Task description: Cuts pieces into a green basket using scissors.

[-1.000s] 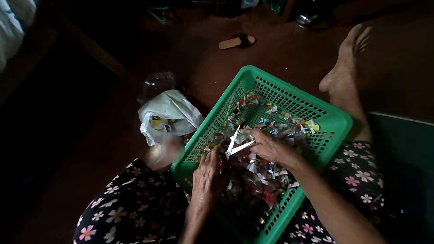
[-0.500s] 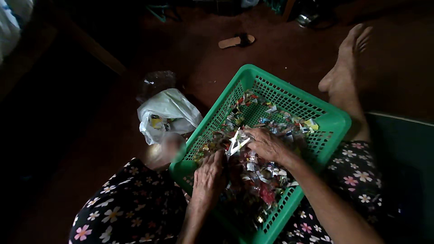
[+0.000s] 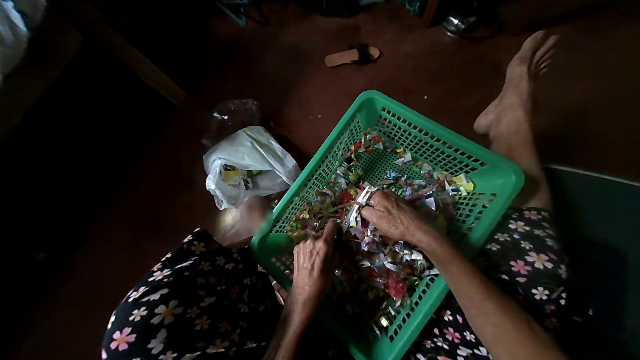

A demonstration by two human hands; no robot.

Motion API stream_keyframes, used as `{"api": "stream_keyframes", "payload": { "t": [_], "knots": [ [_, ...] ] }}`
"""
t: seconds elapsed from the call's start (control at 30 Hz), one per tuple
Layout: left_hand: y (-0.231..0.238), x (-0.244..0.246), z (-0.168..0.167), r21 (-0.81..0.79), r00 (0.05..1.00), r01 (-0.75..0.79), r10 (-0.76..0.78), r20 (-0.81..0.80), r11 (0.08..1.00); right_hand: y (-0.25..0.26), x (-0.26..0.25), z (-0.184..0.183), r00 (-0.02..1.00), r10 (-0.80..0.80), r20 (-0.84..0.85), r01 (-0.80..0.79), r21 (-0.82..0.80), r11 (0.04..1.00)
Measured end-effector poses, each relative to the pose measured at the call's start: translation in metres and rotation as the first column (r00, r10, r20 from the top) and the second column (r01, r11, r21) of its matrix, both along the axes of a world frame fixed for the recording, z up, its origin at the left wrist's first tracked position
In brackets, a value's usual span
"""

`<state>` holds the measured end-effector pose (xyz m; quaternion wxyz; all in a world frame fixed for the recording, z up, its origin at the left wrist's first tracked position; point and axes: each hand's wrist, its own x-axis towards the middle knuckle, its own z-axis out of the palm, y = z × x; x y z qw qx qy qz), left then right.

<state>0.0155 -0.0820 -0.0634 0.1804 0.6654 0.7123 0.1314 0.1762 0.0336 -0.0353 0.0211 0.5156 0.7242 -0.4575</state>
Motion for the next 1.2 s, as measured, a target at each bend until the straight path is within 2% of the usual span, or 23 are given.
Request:
{"api": "stream_keyframes", "payload": {
  "t": [0.1,0.17,0.27,0.37,0.53,0.7,0.77,0.83,0.9,1.03,1.2],
  "knots": [
    [0.006,-0.001,0.01,-0.151,1.0,0.02,-0.021,-0.003,0.988,-0.006,-0.001,-0.007,0.997,0.073,-0.031,-0.072,0.053,0.996],
    [0.009,-0.001,0.008,-0.135,0.999,0.026,-0.03,-0.023,0.991,-0.01,-0.003,-0.009,0.984,0.176,-0.022,-0.174,0.074,0.982],
    [0.008,-0.002,-0.001,-0.042,0.999,0.019,-0.02,-0.027,0.999,-0.01,-0.002,-0.009,0.967,0.249,-0.047,-0.244,0.09,0.966],
    [0.003,-0.001,-0.009,0.051,1.0,0.014,-0.013,-0.016,0.999,-0.006,-0.001,-0.007,0.985,0.162,-0.052,-0.159,0.048,0.986],
    [-0.003,0.001,-0.005,0.045,0.999,0.008,-0.01,0.046,0.999,-0.004,0.0,0.0,0.996,0.087,0.005,-0.086,-0.016,0.996],
    [-0.014,-0.013,0.006,-0.137,0.991,0.016,0.003,0.137,0.99,-0.001,0.005,-0.004,0.995,-0.047,-0.083,0.051,0.047,0.998],
    [-0.018,-0.02,0.006,-0.132,0.99,-0.025,0.044,0.137,0.991,0.003,0.011,-0.002,0.979,-0.139,-0.149,0.154,0.088,0.984],
    [-0.017,-0.024,0.007,-0.138,0.989,-0.059,0.077,0.126,0.989,0.005,0.015,0.003,0.941,-0.175,-0.288,0.206,0.078,0.976],
    [-0.012,-0.025,0.009,-0.139,0.988,-0.037,0.057,0.142,0.99,0.003,0.015,0.005,0.913,-0.164,-0.374,0.185,0.022,0.982],
    [0.001,-0.015,0.007,-0.033,0.977,0.024,-0.016,0.212,0.999,0.0,0.01,-0.001,0.926,-0.123,-0.356,0.133,0.004,0.991],
    [0.005,-0.007,0.001,0.054,0.997,-0.03,0.026,0.077,0.998,-0.001,0.004,-0.002,0.928,-0.171,-0.33,0.178,-0.011,0.984]
  ]
}}
